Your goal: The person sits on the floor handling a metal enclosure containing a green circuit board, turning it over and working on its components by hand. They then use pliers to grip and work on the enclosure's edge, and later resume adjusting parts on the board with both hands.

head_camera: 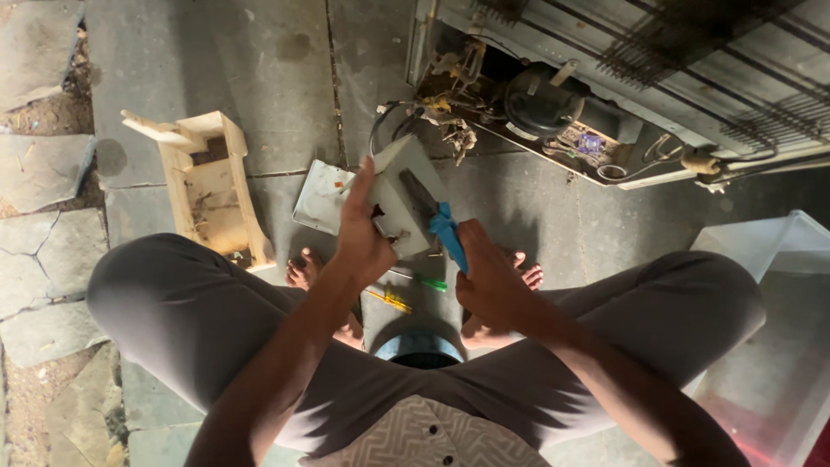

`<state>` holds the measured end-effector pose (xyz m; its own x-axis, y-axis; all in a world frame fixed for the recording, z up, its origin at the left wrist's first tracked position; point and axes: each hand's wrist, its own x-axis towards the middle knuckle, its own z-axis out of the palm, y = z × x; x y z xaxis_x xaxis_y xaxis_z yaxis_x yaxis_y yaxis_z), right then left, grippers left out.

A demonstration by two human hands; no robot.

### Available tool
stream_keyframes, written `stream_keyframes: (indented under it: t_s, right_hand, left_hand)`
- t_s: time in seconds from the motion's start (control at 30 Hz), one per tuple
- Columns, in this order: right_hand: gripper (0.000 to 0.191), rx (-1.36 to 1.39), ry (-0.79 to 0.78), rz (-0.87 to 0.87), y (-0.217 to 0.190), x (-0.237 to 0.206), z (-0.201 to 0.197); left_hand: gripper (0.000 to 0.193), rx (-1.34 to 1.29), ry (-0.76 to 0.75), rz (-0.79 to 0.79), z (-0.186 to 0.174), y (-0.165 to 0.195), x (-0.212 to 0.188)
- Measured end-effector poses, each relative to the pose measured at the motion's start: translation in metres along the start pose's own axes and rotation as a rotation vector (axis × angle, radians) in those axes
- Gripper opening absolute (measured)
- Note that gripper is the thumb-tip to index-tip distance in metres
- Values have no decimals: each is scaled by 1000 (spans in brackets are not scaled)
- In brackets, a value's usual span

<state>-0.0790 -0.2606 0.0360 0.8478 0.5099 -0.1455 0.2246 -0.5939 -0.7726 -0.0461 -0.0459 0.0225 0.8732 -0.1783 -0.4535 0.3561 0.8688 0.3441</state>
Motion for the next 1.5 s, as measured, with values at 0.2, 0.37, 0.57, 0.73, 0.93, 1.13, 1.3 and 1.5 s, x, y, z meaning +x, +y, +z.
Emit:
stream_keyframes:
  t_s: [0.2, 0.37, 0.57, 0.73, 0.93, 1.13, 1.3, 1.5]
  right_hand:
    - [45, 101, 16, -56, -12, -1, -11]
    - [45, 246, -10, 116, -23, -6, -20]
    - [45, 186, -7, -18, -16, -6, -18]
    - [46, 1, -20, -23, -14, -4, -15]
    - [47, -147, 29, 21, -23, -4, -19]
    - [47, -221, 98, -109, -19, -4, -17]
    - [48, 69, -63, 161, -21, -1, -21]
    - [47, -74, 136, -123, -28, 2, -47]
  left_hand:
    - [59, 129, 18, -33, -5, 21, 3]
    - [60, 362, 115, 7, -18, 25, 7]
    - [70, 336, 72, 134, -40, -3, 19]
    - [66, 249, 106, 189, -46, -19, 26]
    - [65, 357, 84, 137, -50, -7, 19]
    - [61, 480, 100, 67, -39, 0, 16]
    - [56, 298, 46, 155, -18, 5, 11]
    - [59, 180, 38, 87, 4, 15, 11]
